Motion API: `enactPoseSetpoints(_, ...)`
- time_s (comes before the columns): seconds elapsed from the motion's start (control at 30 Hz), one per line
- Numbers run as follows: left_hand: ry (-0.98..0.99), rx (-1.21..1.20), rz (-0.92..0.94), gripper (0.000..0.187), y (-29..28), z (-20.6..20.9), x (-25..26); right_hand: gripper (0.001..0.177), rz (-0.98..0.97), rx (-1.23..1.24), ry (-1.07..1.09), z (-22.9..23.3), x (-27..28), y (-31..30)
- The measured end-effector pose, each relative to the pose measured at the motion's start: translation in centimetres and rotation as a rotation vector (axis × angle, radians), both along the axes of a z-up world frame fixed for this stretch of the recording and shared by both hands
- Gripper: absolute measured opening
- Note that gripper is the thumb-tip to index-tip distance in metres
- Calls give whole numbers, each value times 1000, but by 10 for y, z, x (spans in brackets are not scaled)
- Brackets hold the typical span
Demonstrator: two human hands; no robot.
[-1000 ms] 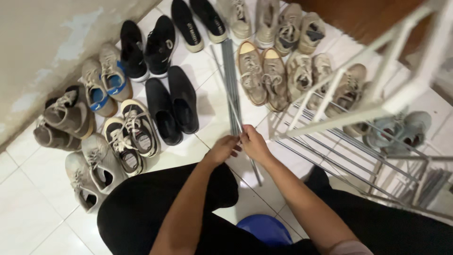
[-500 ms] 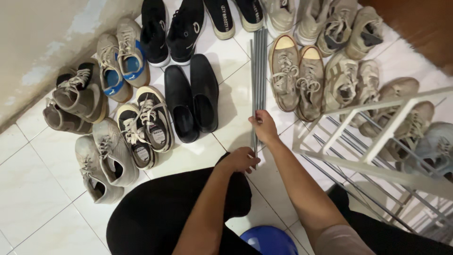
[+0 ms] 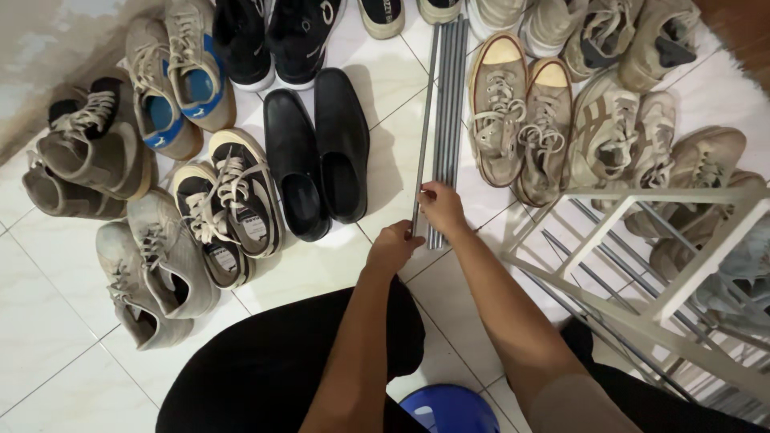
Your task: The person assembles a metal shoe rack by inserting vertical and horizontal metal rods into a white plastic frame. They repeatedly pick up rods from the floor, align them with the frame slots, and push them into place to build the structure.
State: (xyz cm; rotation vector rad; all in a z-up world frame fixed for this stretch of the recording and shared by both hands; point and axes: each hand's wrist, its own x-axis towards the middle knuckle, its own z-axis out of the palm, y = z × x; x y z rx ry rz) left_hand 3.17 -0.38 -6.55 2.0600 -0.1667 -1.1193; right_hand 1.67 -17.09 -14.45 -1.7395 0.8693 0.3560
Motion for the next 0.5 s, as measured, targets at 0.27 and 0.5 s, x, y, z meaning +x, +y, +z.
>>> enactPoseSetpoints(0.27,-103,-75,-83,47,-1,-36,-9,30,150,-360,26,9,-6,16)
enactPoseSetpoints(0.5,-239,88,0,31,-7,-42,-10,33,231,-568,-11,20,-9,20)
